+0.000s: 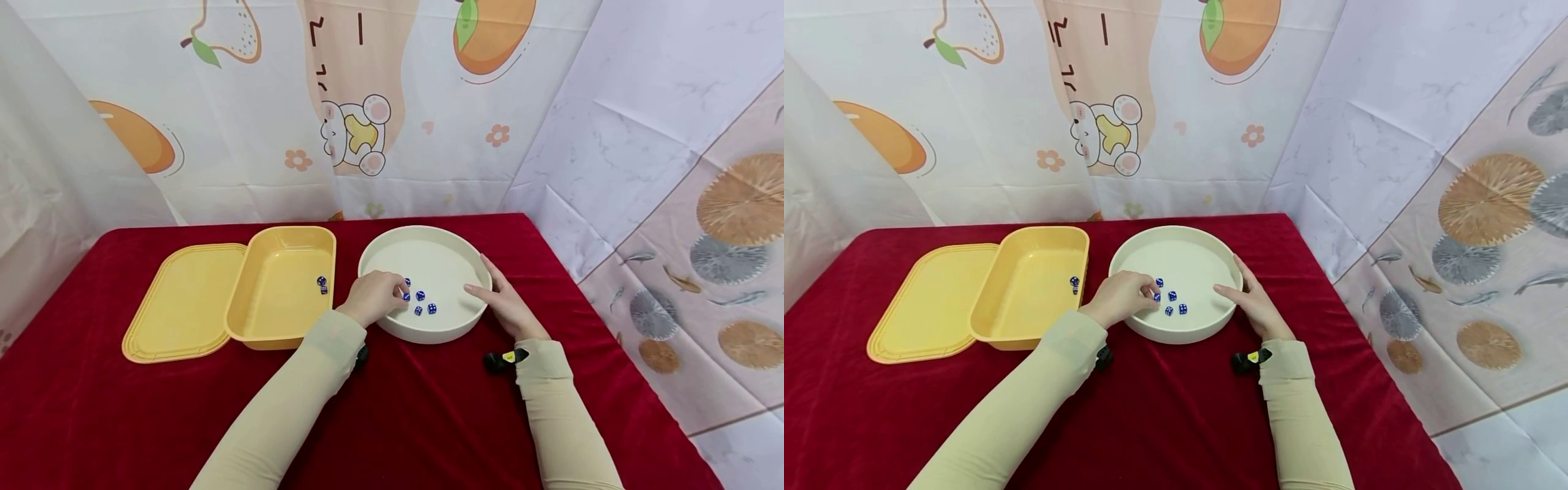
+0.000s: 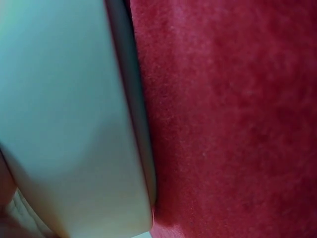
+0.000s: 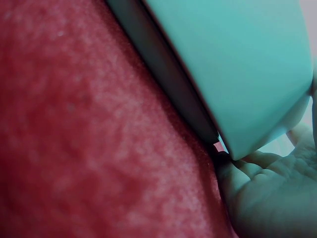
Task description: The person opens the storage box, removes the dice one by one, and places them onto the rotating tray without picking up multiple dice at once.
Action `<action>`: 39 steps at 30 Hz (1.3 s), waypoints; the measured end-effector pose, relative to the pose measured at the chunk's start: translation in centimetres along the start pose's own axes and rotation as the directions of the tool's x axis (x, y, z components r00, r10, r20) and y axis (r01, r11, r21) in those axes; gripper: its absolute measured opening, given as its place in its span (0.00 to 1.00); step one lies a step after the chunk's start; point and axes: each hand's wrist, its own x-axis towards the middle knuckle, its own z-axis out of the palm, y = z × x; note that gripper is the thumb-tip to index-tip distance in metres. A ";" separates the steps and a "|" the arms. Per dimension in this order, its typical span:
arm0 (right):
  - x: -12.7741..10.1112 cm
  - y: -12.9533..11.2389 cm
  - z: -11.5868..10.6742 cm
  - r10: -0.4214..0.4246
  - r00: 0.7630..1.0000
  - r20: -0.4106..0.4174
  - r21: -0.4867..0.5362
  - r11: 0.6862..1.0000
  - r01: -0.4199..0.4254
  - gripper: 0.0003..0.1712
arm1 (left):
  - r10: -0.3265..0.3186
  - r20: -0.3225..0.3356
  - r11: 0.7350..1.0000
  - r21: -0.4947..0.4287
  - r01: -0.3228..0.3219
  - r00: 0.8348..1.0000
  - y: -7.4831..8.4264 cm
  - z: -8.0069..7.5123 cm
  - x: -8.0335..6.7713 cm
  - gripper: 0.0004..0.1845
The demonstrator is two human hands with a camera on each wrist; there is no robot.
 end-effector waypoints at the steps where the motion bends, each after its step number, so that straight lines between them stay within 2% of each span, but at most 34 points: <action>1: 0.0 0.0 0.0 0.001 1.000 -0.002 0.001 1.000 -0.001 0.51 | -0.002 -0.001 1.000 0.002 0.002 1.000 0.0 0.0 0.0 0.10; 15: -0.1 0.0 0.1 -0.003 1.000 0.000 0.002 1.000 0.003 0.51 | -0.012 -0.011 1.000 -0.010 0.012 1.000 0.1 0.0 -0.1 0.11; 18: -0.1 0.0 0.1 -0.002 1.000 -0.002 0.010 1.000 0.002 0.51 | -0.007 -0.018 0.999 -0.037 0.006 1.000 0.0 0.0 -0.2 0.11; 21: -0.1 0.0 0.1 -0.002 1.000 0.001 0.010 1.000 0.002 0.52 | 0.001 -0.033 0.995 -0.101 -0.004 0.999 0.0 -0.1 -0.2 0.11; 25: -0.2 -0.1 0.1 -0.003 1.000 0.002 0.010 1.000 0.003 0.52 | 0.022 -0.053 0.971 -0.237 -0.034 0.998 0.0 -0.6 -0.3 0.11; 29: -0.2 -0.1 0.1 -0.003 1.000 0.004 0.009 1.000 0.003 0.52 | 0.033 -0.046 0.940 -0.339 -0.046 0.998 0.1 -1.2 -0.3 0.13; 39: -0.2 -0.1 0.0 0.005 1.000 0.009 0.011 1.000 -0.005 0.53 | 0.025 -0.042 0.898 -0.438 -0.041 0.999 0.3 -2.3 -0.6 0.16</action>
